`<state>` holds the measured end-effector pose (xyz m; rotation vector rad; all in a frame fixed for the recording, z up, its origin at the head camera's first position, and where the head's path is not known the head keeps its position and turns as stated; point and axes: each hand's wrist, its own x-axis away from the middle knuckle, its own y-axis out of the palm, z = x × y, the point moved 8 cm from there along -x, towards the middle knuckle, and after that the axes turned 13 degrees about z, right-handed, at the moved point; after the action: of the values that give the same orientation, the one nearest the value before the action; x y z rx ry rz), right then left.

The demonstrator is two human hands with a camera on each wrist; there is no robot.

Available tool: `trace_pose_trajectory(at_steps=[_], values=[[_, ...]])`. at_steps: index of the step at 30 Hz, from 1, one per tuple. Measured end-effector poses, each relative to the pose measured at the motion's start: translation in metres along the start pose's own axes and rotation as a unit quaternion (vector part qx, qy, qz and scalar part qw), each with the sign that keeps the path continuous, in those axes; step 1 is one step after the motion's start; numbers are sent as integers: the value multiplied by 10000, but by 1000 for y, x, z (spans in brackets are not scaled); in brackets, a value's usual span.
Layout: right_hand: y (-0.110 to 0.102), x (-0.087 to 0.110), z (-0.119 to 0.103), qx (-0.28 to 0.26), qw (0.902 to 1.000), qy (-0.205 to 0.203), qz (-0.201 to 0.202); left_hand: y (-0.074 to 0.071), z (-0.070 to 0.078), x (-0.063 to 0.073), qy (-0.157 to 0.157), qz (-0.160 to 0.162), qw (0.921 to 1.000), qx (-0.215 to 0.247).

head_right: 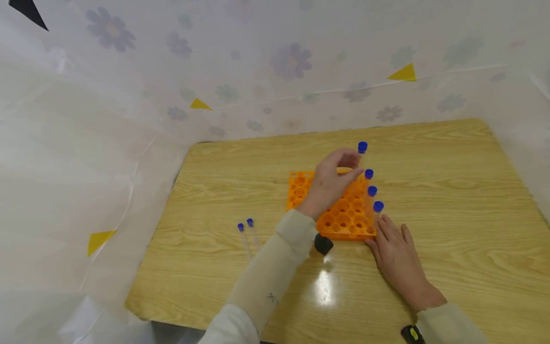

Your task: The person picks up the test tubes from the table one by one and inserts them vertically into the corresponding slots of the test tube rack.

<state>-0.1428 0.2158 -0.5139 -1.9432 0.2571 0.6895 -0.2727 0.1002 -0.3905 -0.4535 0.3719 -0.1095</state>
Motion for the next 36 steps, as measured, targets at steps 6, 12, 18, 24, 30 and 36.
trace_pose_trajectory(at_steps=[6,12,18,24,30,36], values=[[0,0,-1,-1,10000,-6,31,7,-2,-4,-183,205,9994,221],[-2,-1,-2,-13,9999,-50,93,15,-6,-5,-262,281,9988,311],[-3,-1,-2,-23,10000,-15,94,22,-12,-4,-411,158,9989,129],[-2,0,0,-28,10000,19,61,27,-18,-3,-446,10,9990,-77],[-2,1,-1,-23,10000,-4,85,32,-23,-2,-392,-155,9984,-383],[-1,0,-1,14,10000,24,41,37,-27,-1,-489,-279,9977,-364]])
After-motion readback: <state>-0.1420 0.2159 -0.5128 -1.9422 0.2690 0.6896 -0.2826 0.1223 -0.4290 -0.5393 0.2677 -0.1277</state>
